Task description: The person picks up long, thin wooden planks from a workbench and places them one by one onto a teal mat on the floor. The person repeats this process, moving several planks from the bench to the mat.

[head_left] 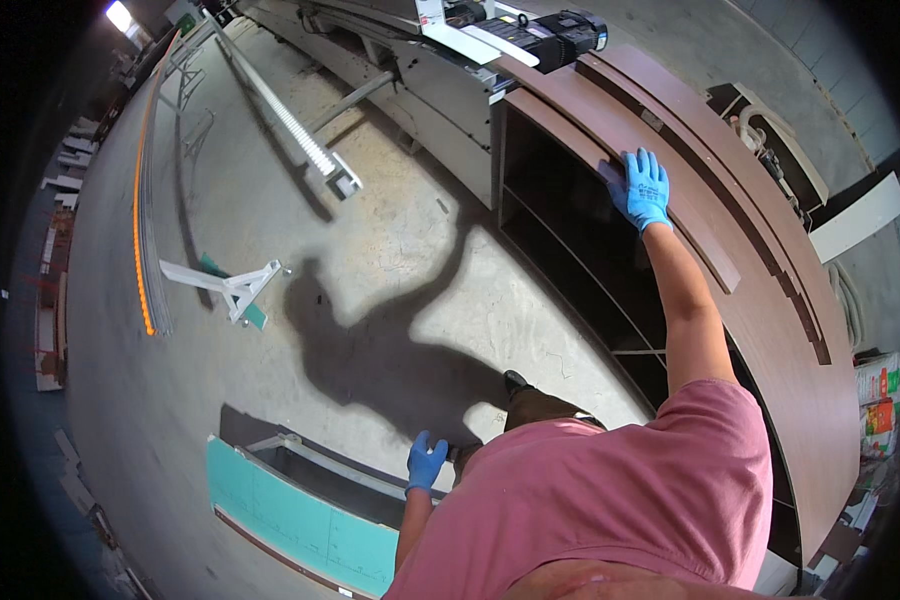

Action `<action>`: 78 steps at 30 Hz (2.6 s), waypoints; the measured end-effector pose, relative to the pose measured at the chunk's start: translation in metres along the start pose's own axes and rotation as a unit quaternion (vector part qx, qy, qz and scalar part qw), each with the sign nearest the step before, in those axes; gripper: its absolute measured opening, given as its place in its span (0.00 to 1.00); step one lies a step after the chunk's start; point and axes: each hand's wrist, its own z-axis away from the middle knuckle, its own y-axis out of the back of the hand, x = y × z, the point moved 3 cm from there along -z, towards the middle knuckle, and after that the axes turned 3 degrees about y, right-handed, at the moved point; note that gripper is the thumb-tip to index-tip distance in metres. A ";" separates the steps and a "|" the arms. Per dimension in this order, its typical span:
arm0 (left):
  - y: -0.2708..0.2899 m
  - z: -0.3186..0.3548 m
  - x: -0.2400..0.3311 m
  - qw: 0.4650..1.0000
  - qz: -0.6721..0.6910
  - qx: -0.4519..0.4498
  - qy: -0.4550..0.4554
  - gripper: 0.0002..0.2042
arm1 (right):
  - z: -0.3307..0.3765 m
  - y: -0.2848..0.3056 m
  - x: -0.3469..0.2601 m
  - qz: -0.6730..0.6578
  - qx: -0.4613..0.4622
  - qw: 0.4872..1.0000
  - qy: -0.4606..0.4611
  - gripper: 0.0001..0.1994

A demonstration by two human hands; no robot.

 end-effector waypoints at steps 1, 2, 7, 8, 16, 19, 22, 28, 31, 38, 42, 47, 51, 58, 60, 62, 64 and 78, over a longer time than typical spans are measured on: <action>-0.006 -0.014 0.014 1.000 -0.016 -0.020 -0.010 0.39 | -0.001 -0.009 0.030 0.031 0.025 0.999 0.000 0.39; -0.006 -0.024 0.035 0.999 -0.032 -0.034 -0.014 0.39 | -0.002 -0.015 0.045 0.042 0.019 0.999 0.003 0.39; 0.004 -0.055 0.092 0.987 -0.136 -0.076 -0.028 0.38 | 0.013 -0.030 0.106 -0.073 -0.065 0.994 -0.044 0.32; 0.007 -0.059 0.079 0.988 -0.140 -0.044 -0.049 0.37 | 0.015 -0.027 0.104 -0.089 -0.080 0.992 -0.046 0.31; 0.008 -0.086 0.132 0.970 -0.214 -0.102 -0.052 0.39 | 0.067 0.006 0.137 -0.099 -0.111 0.986 -0.070 0.34; 0.000 -0.090 0.149 0.970 -0.204 -0.121 -0.061 0.39 | 0.096 0.009 0.158 -0.094 -0.055 0.992 -0.057 0.31; -0.002 -0.090 0.155 0.968 -0.207 -0.130 -0.056 0.40 | 0.120 0.012 0.179 -0.088 -0.071 0.992 -0.062 0.34; -0.003 -0.094 0.122 0.965 -0.227 -0.126 -0.047 0.39 | 0.156 0.034 0.203 -0.123 -0.091 0.984 -0.088 0.34; 0.000 -0.087 0.125 0.962 -0.236 -0.138 -0.013 0.40 | 0.166 0.040 0.216 -0.102 -0.173 0.968 -0.147 0.38; -0.010 -0.084 0.116 0.958 -0.246 -0.151 -0.004 0.40 | 0.091 0.019 0.174 -0.091 -0.117 0.987 -0.067 0.45; -0.019 -0.089 0.145 0.962 -0.230 -0.145 -0.037 0.40 | 0.035 -0.014 0.126 -0.089 -0.054 0.994 -0.023 0.45; -0.020 -0.085 0.167 0.970 -0.206 -0.101 -0.082 0.38 | 0.008 -0.031 0.105 -0.085 -0.073 0.993 -0.044 0.42; -0.023 -0.073 0.181 0.972 -0.194 -0.113 -0.064 0.38 | 0.035 -0.029 0.130 -0.099 -0.046 0.994 -0.027 0.38; -0.030 -0.067 0.144 0.957 -0.249 -0.144 -0.028 0.40 | 0.083 0.001 0.150 -0.110 -0.071 0.990 -0.055 0.36; -0.030 -0.066 0.148 0.955 -0.256 -0.149 -0.031 0.39 | 0.103 0.007 0.162 -0.106 -0.051 0.992 -0.048 0.38; -0.028 -0.068 0.156 0.954 -0.256 -0.153 -0.037 0.38 | 0.123 0.010 0.178 -0.106 -0.058 0.991 -0.053 0.38; -0.026 -0.070 0.159 0.953 -0.259 -0.150 -0.045 0.36 | 0.143 0.016 0.191 -0.095 -0.059 0.991 -0.066 0.38; -0.061 -0.085 0.257 0.927 -0.237 -0.141 -0.253 0.36 | 0.292 0.089 0.229 -0.115 -0.107 0.975 -0.157 0.38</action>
